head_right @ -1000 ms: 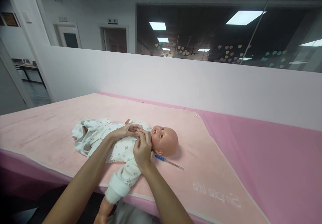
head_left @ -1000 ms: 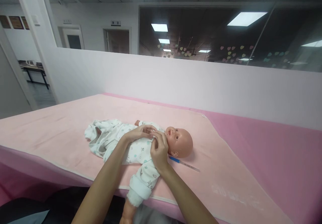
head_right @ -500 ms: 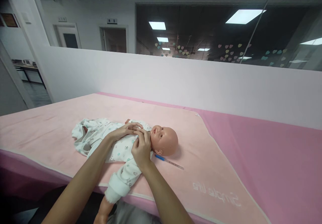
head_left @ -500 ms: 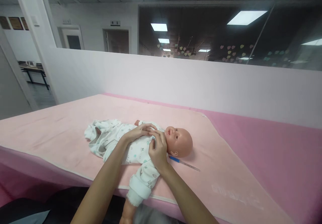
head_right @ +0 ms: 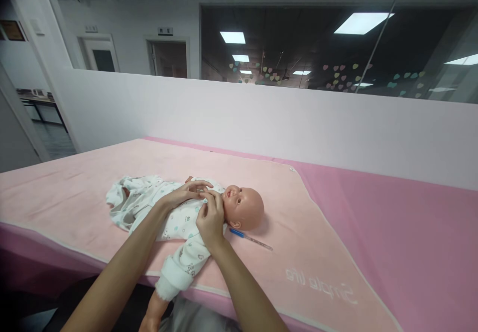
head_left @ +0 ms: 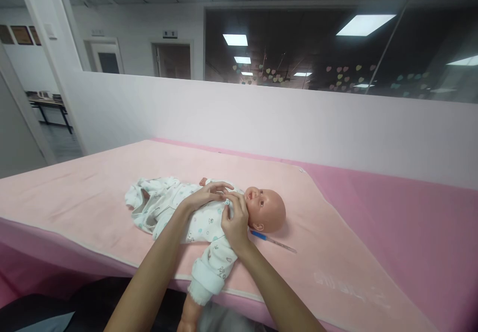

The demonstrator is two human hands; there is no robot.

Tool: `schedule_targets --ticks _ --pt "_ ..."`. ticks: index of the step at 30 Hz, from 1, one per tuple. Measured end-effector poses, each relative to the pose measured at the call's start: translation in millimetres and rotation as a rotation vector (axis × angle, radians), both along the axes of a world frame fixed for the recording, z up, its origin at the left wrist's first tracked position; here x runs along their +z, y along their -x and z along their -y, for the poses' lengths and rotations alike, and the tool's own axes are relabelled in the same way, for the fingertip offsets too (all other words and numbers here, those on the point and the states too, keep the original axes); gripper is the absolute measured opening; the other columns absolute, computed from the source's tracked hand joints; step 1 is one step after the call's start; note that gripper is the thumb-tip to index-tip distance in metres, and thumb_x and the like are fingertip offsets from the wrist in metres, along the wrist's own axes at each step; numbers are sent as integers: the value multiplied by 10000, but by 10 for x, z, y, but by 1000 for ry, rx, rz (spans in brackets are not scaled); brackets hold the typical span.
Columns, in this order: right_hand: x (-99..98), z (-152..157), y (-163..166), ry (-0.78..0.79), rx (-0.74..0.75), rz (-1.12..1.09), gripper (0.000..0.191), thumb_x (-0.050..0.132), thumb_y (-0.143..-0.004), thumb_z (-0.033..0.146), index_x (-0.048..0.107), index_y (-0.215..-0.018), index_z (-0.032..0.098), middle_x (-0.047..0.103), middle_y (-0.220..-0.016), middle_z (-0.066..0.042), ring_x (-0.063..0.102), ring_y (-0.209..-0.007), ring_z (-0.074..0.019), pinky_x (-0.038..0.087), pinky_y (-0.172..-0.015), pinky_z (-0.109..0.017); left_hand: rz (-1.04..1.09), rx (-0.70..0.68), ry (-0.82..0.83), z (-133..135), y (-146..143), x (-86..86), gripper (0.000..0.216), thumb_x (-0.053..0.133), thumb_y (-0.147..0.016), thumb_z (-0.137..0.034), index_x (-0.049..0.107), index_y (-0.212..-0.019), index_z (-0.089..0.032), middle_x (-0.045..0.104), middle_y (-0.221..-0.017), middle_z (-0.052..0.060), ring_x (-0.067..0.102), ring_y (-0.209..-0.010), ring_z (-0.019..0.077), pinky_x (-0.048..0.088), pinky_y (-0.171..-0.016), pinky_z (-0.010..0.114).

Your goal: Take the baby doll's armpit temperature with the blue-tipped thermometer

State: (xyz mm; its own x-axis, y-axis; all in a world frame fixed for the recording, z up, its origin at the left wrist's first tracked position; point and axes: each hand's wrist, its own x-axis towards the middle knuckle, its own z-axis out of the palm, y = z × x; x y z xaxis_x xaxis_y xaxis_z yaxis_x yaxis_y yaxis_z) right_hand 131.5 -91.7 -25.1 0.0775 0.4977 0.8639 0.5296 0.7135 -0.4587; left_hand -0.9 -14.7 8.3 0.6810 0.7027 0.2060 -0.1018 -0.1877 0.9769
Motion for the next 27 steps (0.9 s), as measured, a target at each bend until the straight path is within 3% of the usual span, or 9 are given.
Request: schedule_targets --ticks 12,27 --pt "-6 11 9 13 -3 -13 270 421 -779 59 564 -963 195 548 -1007 -63 516 -990 -161 453 -890 -326 -15 -16 -2 -11 -4 -2 346 651 -678 -180 621 -1022 -162 636 -802 31 567 -769 144 409 -721 248" --pt "-10 2 1 24 -12 -46 214 424 -840 138 561 -988 212 548 -1016 -62 502 -1011 -173 441 -897 -359 11 76 -5 126 -16 61 299 636 -689 -193 646 -987 -161 625 -783 15 554 -781 146 395 -758 258"
